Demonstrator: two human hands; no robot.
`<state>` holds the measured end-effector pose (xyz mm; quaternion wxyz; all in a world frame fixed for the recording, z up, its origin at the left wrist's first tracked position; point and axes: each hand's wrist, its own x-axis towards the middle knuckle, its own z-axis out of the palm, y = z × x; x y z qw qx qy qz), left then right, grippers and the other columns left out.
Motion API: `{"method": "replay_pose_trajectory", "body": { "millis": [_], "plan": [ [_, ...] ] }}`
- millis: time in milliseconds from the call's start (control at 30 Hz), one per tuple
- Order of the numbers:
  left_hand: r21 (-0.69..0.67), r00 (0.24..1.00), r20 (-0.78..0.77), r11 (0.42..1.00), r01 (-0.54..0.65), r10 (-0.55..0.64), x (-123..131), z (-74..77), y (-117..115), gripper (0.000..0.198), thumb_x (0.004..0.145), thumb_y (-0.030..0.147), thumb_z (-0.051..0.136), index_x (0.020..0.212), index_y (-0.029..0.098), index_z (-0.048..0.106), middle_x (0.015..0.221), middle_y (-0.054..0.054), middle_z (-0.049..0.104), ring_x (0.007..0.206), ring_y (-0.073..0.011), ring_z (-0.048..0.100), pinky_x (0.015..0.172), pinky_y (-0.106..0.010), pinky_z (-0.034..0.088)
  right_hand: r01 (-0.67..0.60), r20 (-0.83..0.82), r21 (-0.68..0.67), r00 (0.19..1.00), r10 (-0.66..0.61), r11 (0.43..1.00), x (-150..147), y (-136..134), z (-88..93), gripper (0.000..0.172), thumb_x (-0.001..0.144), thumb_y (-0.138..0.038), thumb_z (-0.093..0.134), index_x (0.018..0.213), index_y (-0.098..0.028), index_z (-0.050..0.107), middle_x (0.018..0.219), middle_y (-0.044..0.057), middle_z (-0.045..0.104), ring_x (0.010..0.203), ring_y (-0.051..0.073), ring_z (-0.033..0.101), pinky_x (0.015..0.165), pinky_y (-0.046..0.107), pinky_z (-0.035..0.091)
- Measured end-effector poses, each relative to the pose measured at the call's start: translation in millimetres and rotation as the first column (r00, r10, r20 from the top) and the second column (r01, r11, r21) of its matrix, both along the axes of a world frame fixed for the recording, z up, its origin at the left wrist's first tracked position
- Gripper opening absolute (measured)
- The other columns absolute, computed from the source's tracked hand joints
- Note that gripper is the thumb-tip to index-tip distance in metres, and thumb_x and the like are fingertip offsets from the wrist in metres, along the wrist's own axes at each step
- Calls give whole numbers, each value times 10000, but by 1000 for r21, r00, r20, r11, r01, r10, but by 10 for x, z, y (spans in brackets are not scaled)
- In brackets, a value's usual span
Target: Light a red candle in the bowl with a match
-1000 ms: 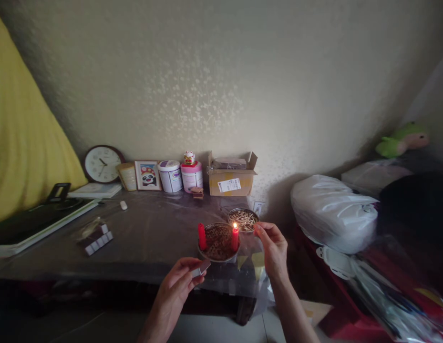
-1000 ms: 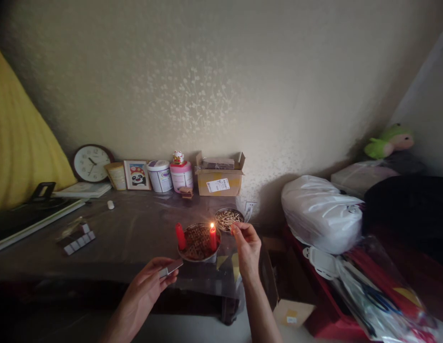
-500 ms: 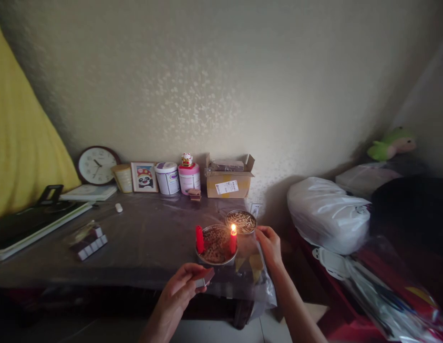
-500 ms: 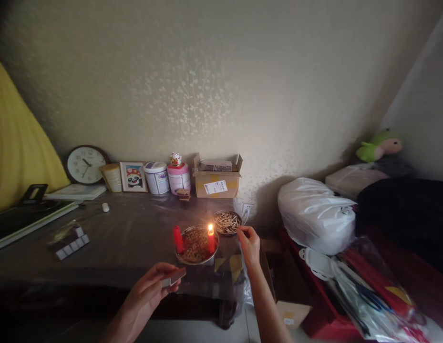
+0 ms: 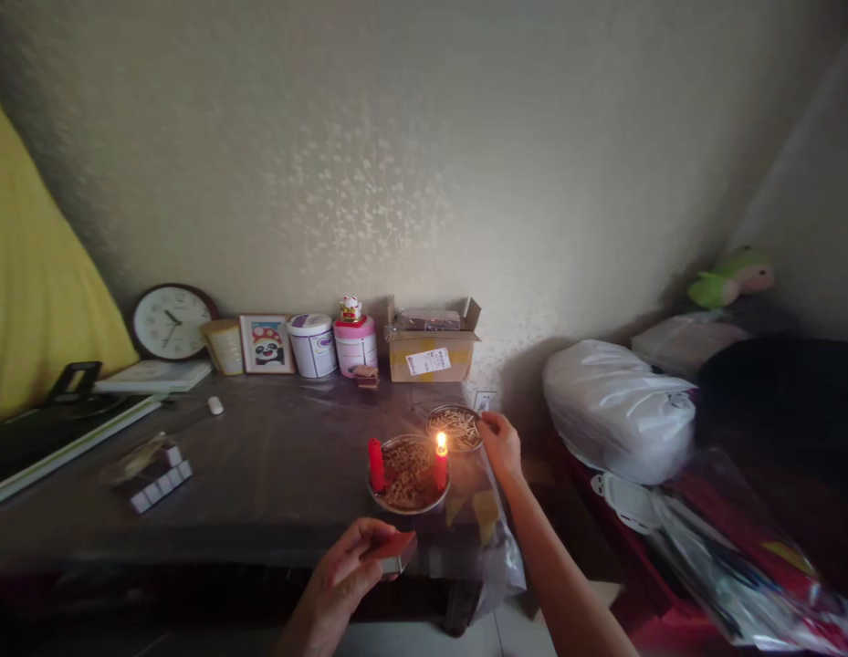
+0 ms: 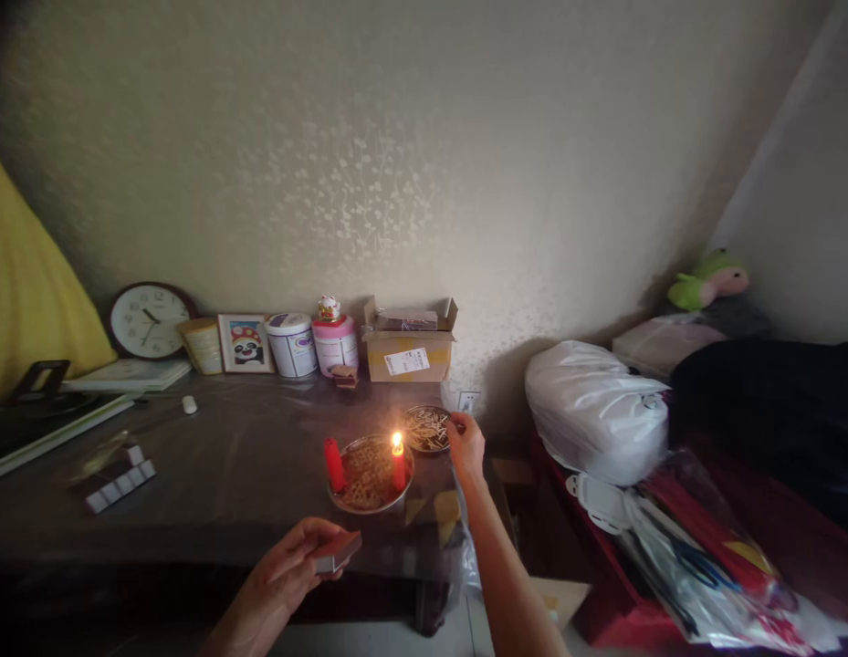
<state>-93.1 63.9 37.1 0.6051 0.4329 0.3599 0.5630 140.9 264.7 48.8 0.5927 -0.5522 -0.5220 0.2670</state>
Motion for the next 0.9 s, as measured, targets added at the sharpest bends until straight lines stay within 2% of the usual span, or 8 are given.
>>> {"method": "replay_pose_trajectory", "body": {
  "millis": [133, 233, 300, 400, 533, 700, 900],
  "plan": [
    [-2, 999, -7, 999, 32, -32, 40, -46, -19, 341, 705, 453, 713, 947, 218, 665, 986, -80, 707, 1016, -278, 595, 840, -369, 421, -79, -4, 30, 997, 79, 996, 145, -552, 85, 279, 720, -399, 640, 868, -168, 693, 750, 28, 697, 646, 180, 617, 637, 291, 483],
    [-5, 998, -15, 999, 53, -53, 112, -58, -40, 351, 696, 444, 722, 955, 214, 664, 975, -74, 711, 973, -253, 601, 857, -361, 407, -170, 23, 18, 985, 170, 985, 122, -1080, 109, 244, 778, -393, 637, 887, -181, 687, 718, 9, 671, 601, 151, 582, 571, 246, 462],
    [-4, 997, -15, 997, 80, -80, 165, -58, -59, 339, 693, 430, 729, 951, 220, 665, 963, -59, 711, 943, -233, 603, 862, -355, 409, -318, 75, -10, 945, 317, 948, 46, -1398, 69, 245, 846, -404, 580, 899, -181, 669, 717, 9, 652, 590, 138, 569, 552, 228, 452],
    [13, 991, -4, 991, 135, -135, 230, -59, -93, 330, 697, 410, 733, 963, 230, 658, 948, -46, 706, 926, -220, 605, 848, -349, 420, -454, 213, 9, 871, 442, 891, -79, -1734, -53, 254, 892, -405, 527, 839, -188, 649, 695, 6, 626, 609, 139, 574, 568, 225, 452],
    [21, 987, -12, 987, 162, -162, 273, -88, -119, 332, 689, 388, 747, 960, 227, 644, 931, -44, 682, 917, -218, 603, 800, -333, 429, -570, 344, 46, 780, 523, 820, -158, -1904, -176, 213, 907, -375, 506, 853, -213, 633, 748, 10, 640, 678, 150, 615, 632, 227, 483],
    [1, 984, 23, 984, 176, -176, 265, -160, -85, 360, 655, 350, 786, 959, 225, 641, 926, -28, 652, 883, -187, 590, 781, -306, 418, -618, 335, 48, 750, 570, 785, -188, -1904, -151, 196, 898, -385, 512, 880, -232, 635, 760, 9, 659, 663, 150, 649, 602, 206, 511],
    [7, 988, 3, 988, 155, -155, 249, -194, -81, 319, 677, 274, 779, 957, 208, 641, 913, -21, 648, 850, -161, 577, 774, -290, 397, -653, 369, 90, 724, 583, 752, -204, -1891, -145, 168, 859, -395, 575, 922, -252, 636, 845, 25, 671, 752, 172, 675, 683, 222, 542]
  ]
}}
